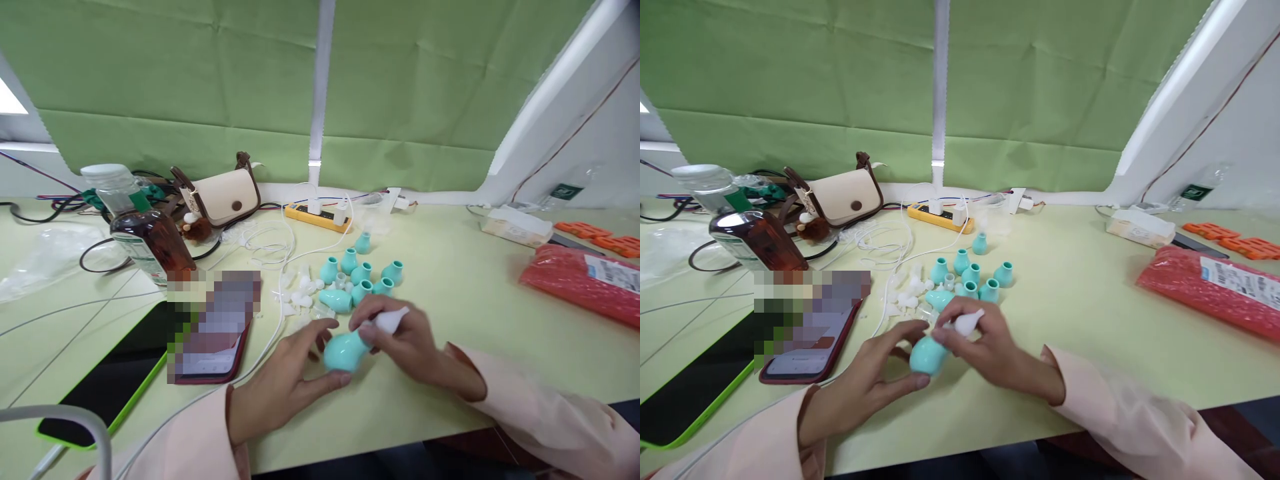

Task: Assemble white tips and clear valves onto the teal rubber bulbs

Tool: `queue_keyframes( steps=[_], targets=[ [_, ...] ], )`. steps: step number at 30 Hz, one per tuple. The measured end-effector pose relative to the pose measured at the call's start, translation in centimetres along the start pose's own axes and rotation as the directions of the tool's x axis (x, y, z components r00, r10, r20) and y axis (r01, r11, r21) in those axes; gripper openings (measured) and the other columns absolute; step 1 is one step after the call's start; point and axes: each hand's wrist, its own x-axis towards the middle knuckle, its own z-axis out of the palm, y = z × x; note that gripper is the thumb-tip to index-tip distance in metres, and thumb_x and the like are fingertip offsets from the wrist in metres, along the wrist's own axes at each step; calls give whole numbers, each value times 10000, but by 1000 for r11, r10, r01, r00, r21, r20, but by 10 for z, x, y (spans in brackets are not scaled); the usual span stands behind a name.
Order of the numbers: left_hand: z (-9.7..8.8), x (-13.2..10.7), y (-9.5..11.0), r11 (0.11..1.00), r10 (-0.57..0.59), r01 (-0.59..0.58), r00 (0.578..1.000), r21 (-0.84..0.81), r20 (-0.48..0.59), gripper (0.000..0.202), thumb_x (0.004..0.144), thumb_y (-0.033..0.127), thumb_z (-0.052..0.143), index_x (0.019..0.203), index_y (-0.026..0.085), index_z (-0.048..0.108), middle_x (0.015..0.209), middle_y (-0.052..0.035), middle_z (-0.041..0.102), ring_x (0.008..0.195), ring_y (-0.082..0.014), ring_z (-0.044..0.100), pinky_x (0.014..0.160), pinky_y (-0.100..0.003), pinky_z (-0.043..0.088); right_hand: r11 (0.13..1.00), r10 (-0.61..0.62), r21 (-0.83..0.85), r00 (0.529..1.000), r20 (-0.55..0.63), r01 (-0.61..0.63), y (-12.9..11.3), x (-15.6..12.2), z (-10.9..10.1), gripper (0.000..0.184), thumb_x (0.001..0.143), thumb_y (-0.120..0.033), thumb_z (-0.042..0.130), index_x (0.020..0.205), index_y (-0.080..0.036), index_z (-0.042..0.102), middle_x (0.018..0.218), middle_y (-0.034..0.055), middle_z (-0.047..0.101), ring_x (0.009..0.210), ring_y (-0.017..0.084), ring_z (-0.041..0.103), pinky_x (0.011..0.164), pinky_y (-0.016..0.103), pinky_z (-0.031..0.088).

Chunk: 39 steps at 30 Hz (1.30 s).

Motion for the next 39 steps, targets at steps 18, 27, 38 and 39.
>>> queue_keyframes(
  steps=[18, 27, 38, 39],
  targets=[
    [7, 2, -4, 956, -161, 106, 969, -274, -187, 170, 741, 324, 559, 749, 161, 513, 525, 42, 507, 492, -87, 447, 476, -190, 338, 948, 295, -12, 861, 413, -319, -5, -15, 23, 359, 867, -441, 247, 808, -179, 486, 748, 25, 517, 733, 140, 492, 660, 253, 447],
    [5, 1, -5, 996, 66, -75, 980, -45, -185, 109, 814, 197, 485, 725, 170, 542, 672, 9, 578, 625, -102, 507, 603, -196, 380, 919, 288, 119, 846, 449, -376, -3, -15, 27, 349, 885, -426, 198, 755, -172, 399, 723, 2, 430, 649, 99, 405, 651, 235, 399],
    [7, -1, -10, 956, 257, -205, 931, 211, -260, 143, 827, 128, 436, 941, 166, 513, 766, -25, 567, 686, -121, 536, 632, -233, 444, 910, 376, 52, 873, 311, -411, -1, -20, 29, 342, 864, -456, 237, 774, -198, 442, 712, 5, 451, 679, 126, 448, 664, 251, 415],
    [8, -1, -10, 936, 308, -233, 904, 263, -297, 175, 812, 130, 468, 980, 162, 506, 798, -37, 577, 711, -127, 547, 647, -238, 457, 915, 379, 32, 883, 278, -403, 1, -21, 30, 347, 856, -470, 247, 774, -204, 455, 703, 7, 458, 681, 133, 455, 650, 252, 418]
  ],
)
